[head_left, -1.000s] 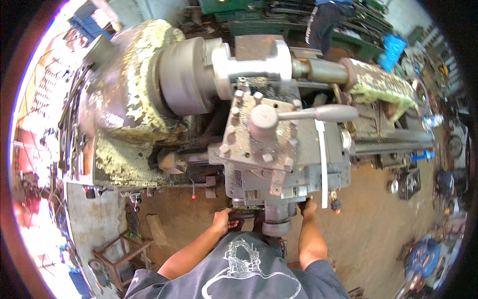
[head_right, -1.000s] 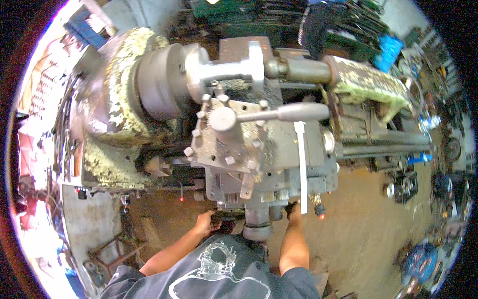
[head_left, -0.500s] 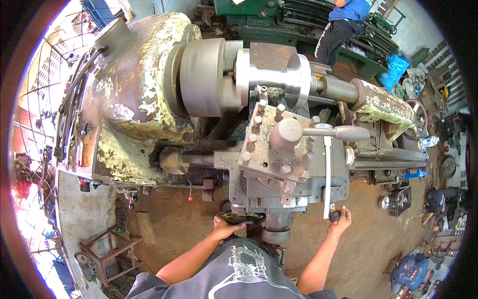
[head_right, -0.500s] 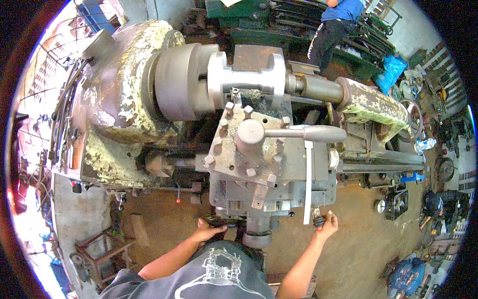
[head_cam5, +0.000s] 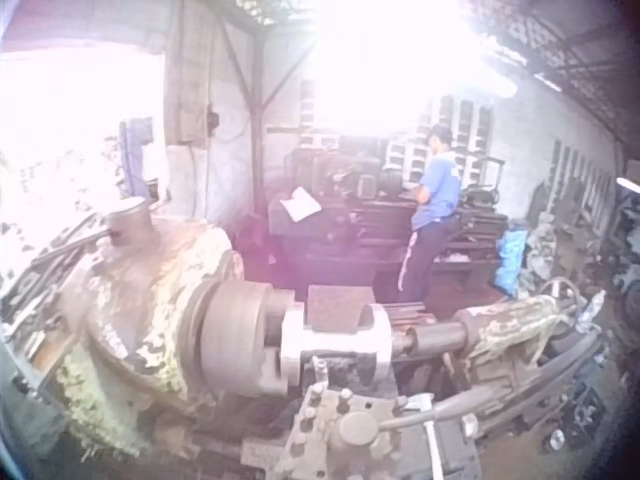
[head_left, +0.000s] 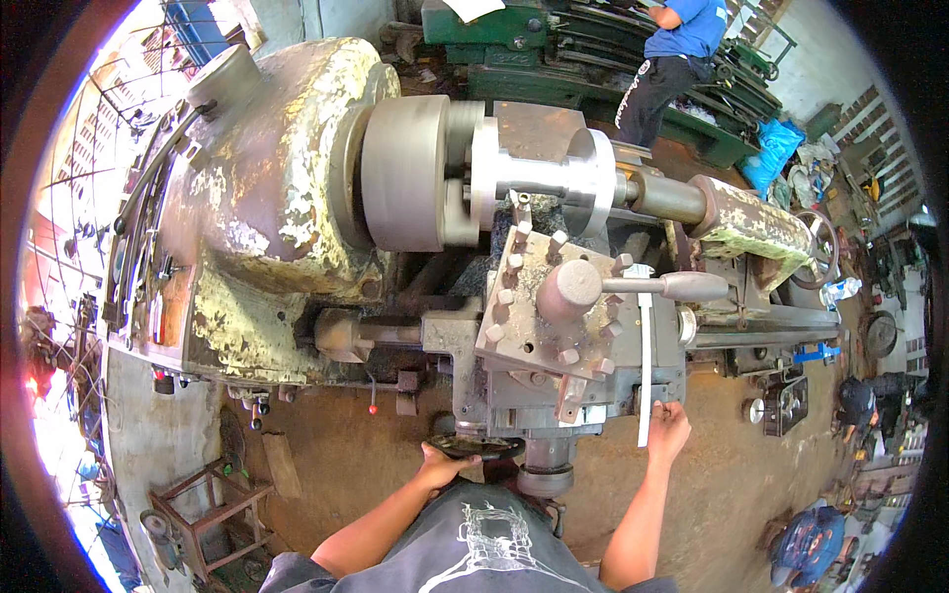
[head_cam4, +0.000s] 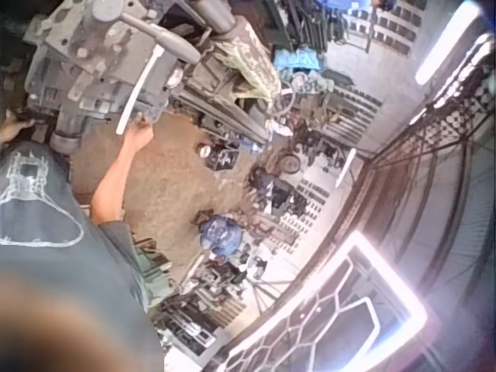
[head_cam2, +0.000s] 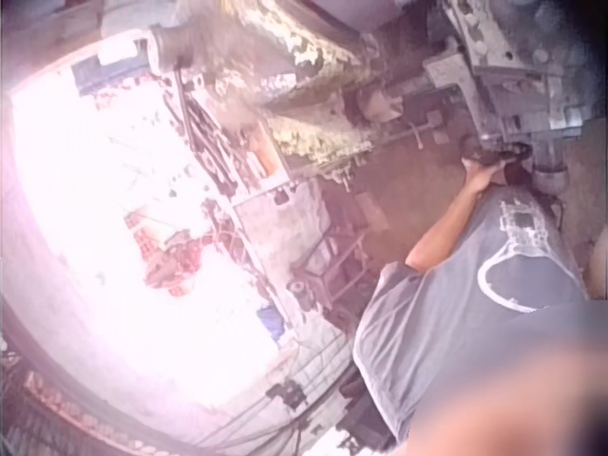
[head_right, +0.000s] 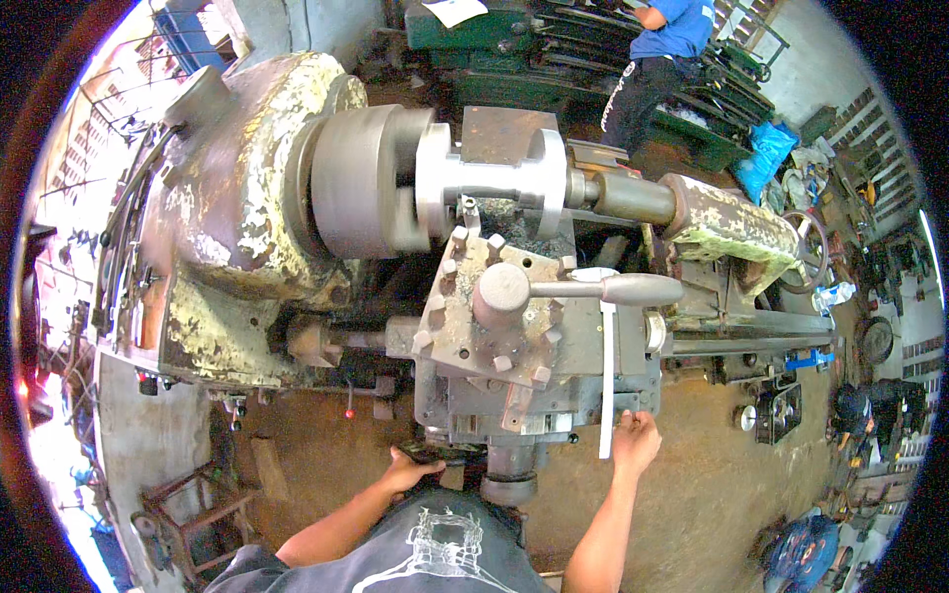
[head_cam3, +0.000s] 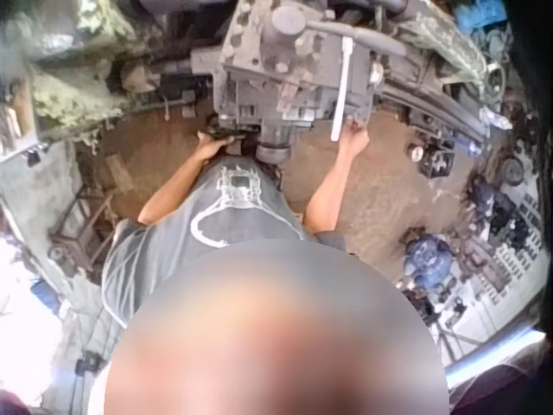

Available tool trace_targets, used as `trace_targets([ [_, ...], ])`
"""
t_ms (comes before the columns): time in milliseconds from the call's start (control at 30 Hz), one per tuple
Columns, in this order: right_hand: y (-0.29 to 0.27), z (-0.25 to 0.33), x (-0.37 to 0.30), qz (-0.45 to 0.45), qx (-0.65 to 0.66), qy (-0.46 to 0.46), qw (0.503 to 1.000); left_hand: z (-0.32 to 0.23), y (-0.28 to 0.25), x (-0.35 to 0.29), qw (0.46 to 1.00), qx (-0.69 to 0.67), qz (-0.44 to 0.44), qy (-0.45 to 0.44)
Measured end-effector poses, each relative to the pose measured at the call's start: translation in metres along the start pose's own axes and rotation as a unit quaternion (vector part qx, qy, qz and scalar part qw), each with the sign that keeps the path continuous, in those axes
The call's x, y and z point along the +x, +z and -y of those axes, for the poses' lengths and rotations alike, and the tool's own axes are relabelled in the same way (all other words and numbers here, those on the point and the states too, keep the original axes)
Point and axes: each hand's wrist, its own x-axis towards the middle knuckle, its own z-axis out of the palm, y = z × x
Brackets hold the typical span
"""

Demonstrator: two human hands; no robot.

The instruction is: The person operates a metal lathe, turning the workpiece and adjusting the tool post with both hands. The person repeatedly moves the tool carriage and makes small adjustments to the cutting position while the lathe spindle rotates.

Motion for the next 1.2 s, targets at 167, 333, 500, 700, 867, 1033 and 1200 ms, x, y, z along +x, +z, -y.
trace_targets([
  [167,-0.001,0.002,-0.002,-0.007,0.036,0.018,0.999,-0.009,-0.011,-0.002,0.998,-0.024,0.051,-0.025],
  [333,-0.003,0.007,-0.004,-0.016,0.01,0.009,1.0,-0.016,-0.017,-0.004,0.994,-0.064,0.065,-0.067],
  [500,-0.004,0.012,-0.004,-0.015,0.003,0.01,1.0,-0.036,-0.022,-0.013,0.991,-0.004,0.022,-0.133],
  [700,-0.005,0.011,-0.005,-0.015,0.022,0.012,1.0,-0.056,-0.029,-0.022,0.982,-0.07,0.059,-0.168],
  [867,-0.002,0.005,-0.002,-0.02,0.005,-0.006,1.0,-0.041,-0.025,-0.015,0.987,-0.077,0.02,-0.141],
  [1033,-0.003,0.003,-0.002,-0.031,0.024,0.004,0.999,-0.03,-0.029,-0.012,0.985,-0.104,0.064,-0.118],
  [1200,-0.002,-0.001,-0.001,-0.053,0.078,0.03,0.995,-0.028,-0.031,-0.011,0.987,-0.105,0.07,-0.096],
])
